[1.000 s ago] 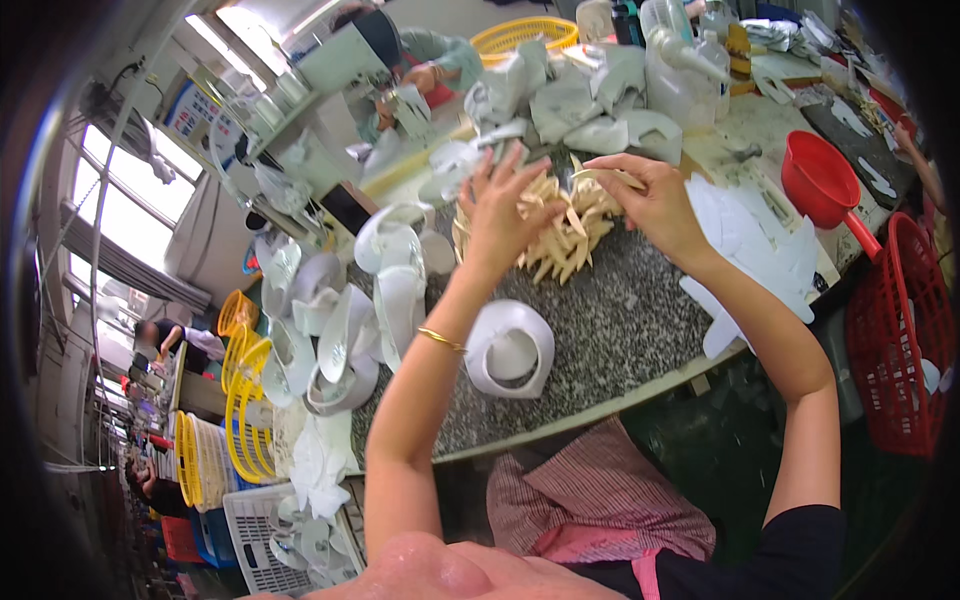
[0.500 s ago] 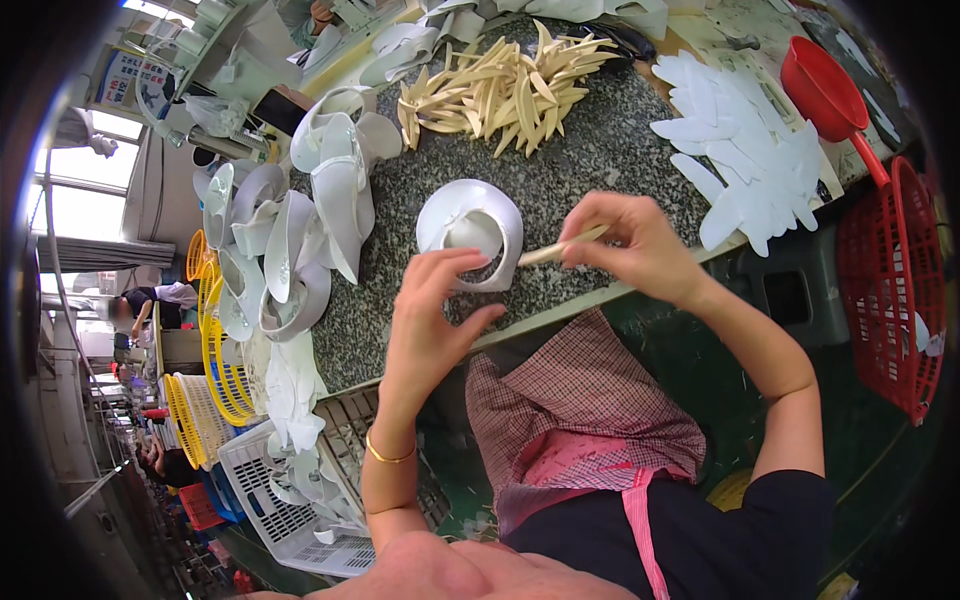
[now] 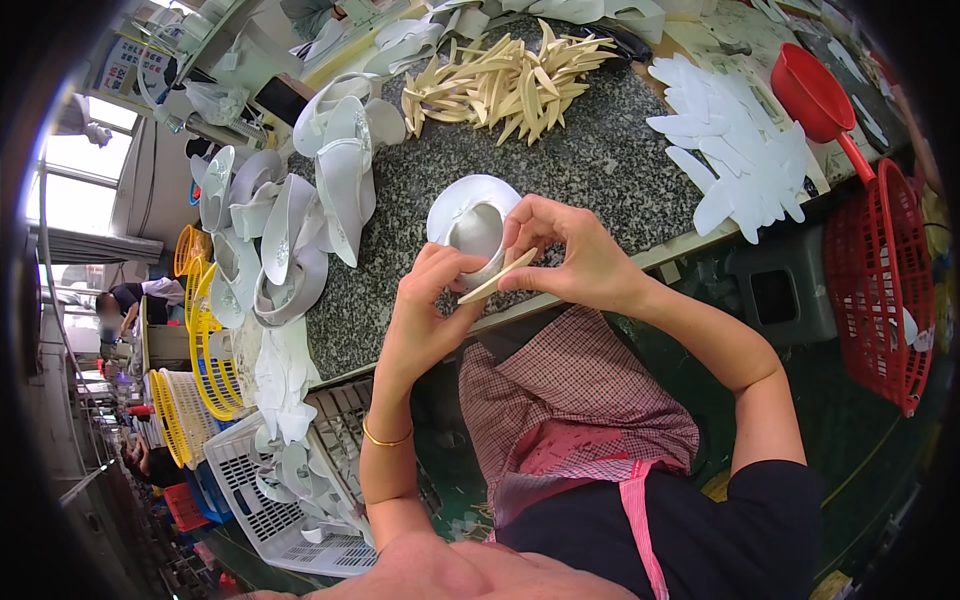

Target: The person assembles shoe uppers by taking reinforcement strips and inserts from the workbench, fitting them into the collars of the shoe uppers, and folding and pressing the edges by hand.

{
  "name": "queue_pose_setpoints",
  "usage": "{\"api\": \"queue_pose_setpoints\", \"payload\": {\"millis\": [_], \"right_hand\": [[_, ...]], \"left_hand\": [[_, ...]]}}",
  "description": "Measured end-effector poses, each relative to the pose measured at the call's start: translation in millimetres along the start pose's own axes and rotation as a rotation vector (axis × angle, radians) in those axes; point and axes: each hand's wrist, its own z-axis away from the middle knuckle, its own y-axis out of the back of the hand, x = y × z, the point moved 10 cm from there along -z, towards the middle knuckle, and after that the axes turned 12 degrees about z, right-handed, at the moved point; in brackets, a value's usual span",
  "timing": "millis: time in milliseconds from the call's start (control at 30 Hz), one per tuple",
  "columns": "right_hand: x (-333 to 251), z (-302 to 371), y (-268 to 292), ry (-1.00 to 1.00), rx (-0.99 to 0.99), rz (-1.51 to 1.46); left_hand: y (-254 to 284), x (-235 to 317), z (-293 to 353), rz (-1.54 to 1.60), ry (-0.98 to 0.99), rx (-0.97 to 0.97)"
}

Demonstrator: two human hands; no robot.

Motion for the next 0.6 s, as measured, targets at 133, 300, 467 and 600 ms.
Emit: {"api": "queue_pose_setpoints", "payload": {"millis": [133,300,467,600], "right_hand": [[1.0,-0.6,-2.5,-0.021,-0.029,0.006],[4.2,-1.9,-1.3,-0.028,-0.017,0.004],[6.5,-1.1,-4.0,-0.034,-0.03,-0.067],[6.8,-0.4,-6.3,-0.047,-0.053,-0.028]], "left_hand": [[0.6,2.9,0.6,0.011,-0.023,0.032],[-1.0,7.8,0.7,0.013,-0.059,0.026],[-2.6,4.4,3.2,0.0,-0.058,0.008],[-3.6,0.2,6.6,0.021,-0.046,0.009]]}}
